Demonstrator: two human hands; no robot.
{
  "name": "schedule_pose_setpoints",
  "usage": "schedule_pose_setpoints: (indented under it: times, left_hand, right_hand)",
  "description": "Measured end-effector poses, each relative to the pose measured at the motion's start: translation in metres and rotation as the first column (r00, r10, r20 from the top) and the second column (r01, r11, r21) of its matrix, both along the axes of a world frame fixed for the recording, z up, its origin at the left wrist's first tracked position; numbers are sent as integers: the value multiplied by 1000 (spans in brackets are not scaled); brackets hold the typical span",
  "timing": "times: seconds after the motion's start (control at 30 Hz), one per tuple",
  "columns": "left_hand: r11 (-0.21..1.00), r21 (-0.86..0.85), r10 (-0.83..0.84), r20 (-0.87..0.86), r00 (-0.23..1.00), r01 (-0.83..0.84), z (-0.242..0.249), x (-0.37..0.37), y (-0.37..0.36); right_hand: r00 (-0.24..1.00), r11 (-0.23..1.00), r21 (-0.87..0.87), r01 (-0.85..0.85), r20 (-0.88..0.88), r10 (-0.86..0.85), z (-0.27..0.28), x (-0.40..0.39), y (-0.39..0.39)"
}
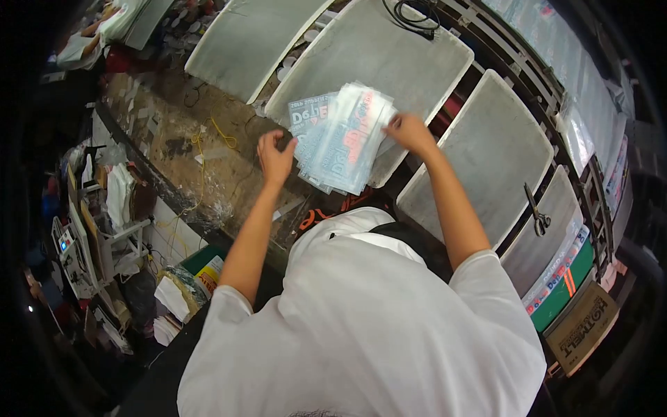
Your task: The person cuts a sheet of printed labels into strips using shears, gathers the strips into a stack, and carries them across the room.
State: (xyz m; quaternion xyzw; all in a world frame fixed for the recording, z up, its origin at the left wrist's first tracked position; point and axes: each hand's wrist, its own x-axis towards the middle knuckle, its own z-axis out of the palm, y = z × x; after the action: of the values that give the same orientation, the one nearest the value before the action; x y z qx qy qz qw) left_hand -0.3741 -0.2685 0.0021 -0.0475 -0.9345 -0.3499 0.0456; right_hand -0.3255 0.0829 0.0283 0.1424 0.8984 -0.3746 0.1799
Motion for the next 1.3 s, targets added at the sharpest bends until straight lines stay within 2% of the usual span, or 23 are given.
schedule_pose_setpoints:
  times: [0.03,0.07,0.1,0.2,0.3,0.37,0.4,0.47,0.5,0.53,0.57,0.6,0.8,0.87,0.9,0.93,0.97,1.0,1.03,1.07,1.13,1.2,1.3]
  left_hand:
    - [1000,2,-6,9,1000,6,1,-24,2]
    - [990,-18,-140,2,990,140,2,-47,5]
    - [961,-38,-274,-6,962,273,1,-67,10]
    - [929,-150,-326,103,940,339,-17,-113,26]
    - [895,-200,-360,209,909,400,-9,-130,40]
    - [857,-223,-408,254,877,464,-12,-136,39]
    - [822,-232,-479,213,852,520,-20,-135,34]
    - [765,-236,-575,170,800,600,-27,-134,29]
    - [772,-137,-580,246,776,621,-28,-132,26]
    - [777,-37,-586,322,744,628,-30,-129,21]
    - [759,-26,-610,318,725,650,-32,-123,17]
    - [798,56,-581,333,742,600,-36,-116,12]
    - [802,218,-595,375,711,557,-33,-92,-10]
    - [890,278,-450,405,796,362,-30,-83,-20]
    - [947,213,-318,515,796,241,-38,-82,-28]
    - [941,219,-336,511,791,258,-34,-80,-34]
    - [951,308,-267,768,582,29,-31,-77,-41]
    - [931,296,-232,931,281,-214,-29,-75,-46]
    - [876,383,-343,922,182,-293,-44,-69,-51]
    - [876,388,-349,920,180,-287,-60,-65,-54]
    - [700,586,-641,767,3,-408,-60,-61,-49]
    - [721,577,-629,777,-12,-384,-55,-55,-36]
    - [638,611,-675,737,43,-469,-28,-49,-21]
  right_hand:
    - [980,993,-83,-80,177,94,-1,16,-3]
    - [916,971,-222,-87,366,166,13,33,-13]
    - [877,943,-312,-119,413,247,7,51,-22]
    - [832,912,-393,116,541,128,-7,100,-55]
    - [828,925,-318,209,560,5,-17,126,-87]
    - [693,612,-414,674,641,-330,-40,140,-110]
    - [681,589,-412,696,639,-358,-46,142,-119]
    - [520,246,-466,850,670,-530,-56,143,-138]
    - [438,73,-485,871,701,-563,-66,144,-146]
    - [415,48,-480,876,699,-581,-69,143,-155]
    - [396,-81,-537,840,708,-584,-72,141,-163]
    - [384,-200,-587,785,713,-586,-71,139,-171]
    - [367,-65,-580,812,594,-716,-51,111,-215]
    - [367,-36,-579,815,563,-740,-45,105,-224]
    - [338,-61,-570,820,568,-750,-43,104,-225]
    - [308,-88,-559,825,574,-759,-45,105,-226]
    - [296,-98,-560,823,569,-767,-48,102,-226]
    - [222,-249,-573,781,627,-747,-60,101,-226]
    - [156,-392,-572,721,684,-712,-66,101,-226]
    - [151,-394,-574,718,680,-717,-72,102,-227]
    - [194,-378,-661,649,624,-757,-72,97,-227]
    - [199,-356,-651,671,620,-759,-63,98,-222]
    - [223,-353,-646,677,637,-738,-43,94,-210]
